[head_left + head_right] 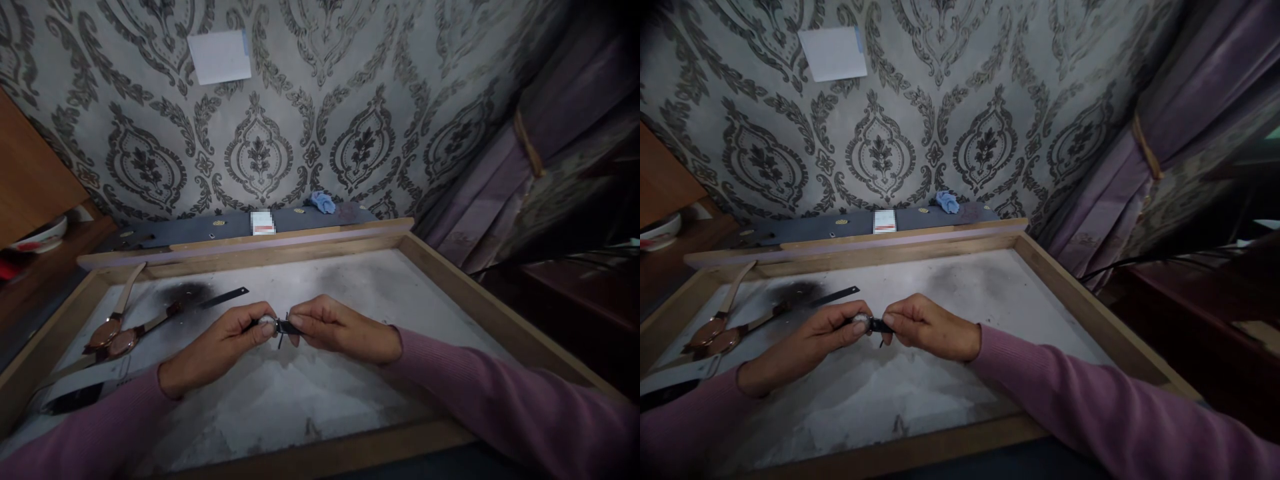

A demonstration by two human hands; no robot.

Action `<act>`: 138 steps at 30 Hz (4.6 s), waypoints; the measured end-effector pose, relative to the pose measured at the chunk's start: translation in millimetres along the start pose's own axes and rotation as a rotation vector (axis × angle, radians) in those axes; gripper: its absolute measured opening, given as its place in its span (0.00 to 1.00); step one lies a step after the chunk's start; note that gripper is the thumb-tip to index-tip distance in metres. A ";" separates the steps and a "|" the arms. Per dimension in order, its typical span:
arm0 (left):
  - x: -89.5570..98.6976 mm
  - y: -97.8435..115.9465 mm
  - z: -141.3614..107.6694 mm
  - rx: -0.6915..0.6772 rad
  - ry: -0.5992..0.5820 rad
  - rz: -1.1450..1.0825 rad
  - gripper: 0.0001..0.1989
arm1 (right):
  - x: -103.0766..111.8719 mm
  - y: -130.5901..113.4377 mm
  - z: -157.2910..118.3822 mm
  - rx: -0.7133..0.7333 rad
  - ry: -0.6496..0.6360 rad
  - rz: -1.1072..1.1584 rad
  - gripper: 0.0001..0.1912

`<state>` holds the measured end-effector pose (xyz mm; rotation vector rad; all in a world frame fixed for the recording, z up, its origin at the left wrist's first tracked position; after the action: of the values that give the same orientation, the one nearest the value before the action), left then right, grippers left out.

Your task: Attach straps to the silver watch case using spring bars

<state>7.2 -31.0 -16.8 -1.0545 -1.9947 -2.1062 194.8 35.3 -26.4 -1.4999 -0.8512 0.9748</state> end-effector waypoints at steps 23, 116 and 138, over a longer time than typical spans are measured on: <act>1.1 0.7 -2.5 0.011 0.011 -0.034 0.13 | -6.1 0.4 -0.3 0.055 0.019 0.033 0.22; -2.3 -11.6 0.6 -0.031 0.008 0.166 0.16 | -6.2 9.7 2.1 0.003 0.069 -0.125 0.22; -2.7 -17.0 5.4 0.040 0.045 -0.090 0.16 | -4.6 9.8 3.2 -0.021 0.097 0.091 0.22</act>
<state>3.4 -24.4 -33.2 -0.9193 -2.0919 -2.1032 190.1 31.1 -35.7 -1.6022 -0.7314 0.9537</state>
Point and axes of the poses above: each hand's wrist, its own z-axis towards the middle knuckle, its own x-axis out of the back of the hand, y = z × x, the point moved 1 cm from there along z, towards the middle knuckle, and after that the axes turned 13 degrees about z, right-handed, at the moved point
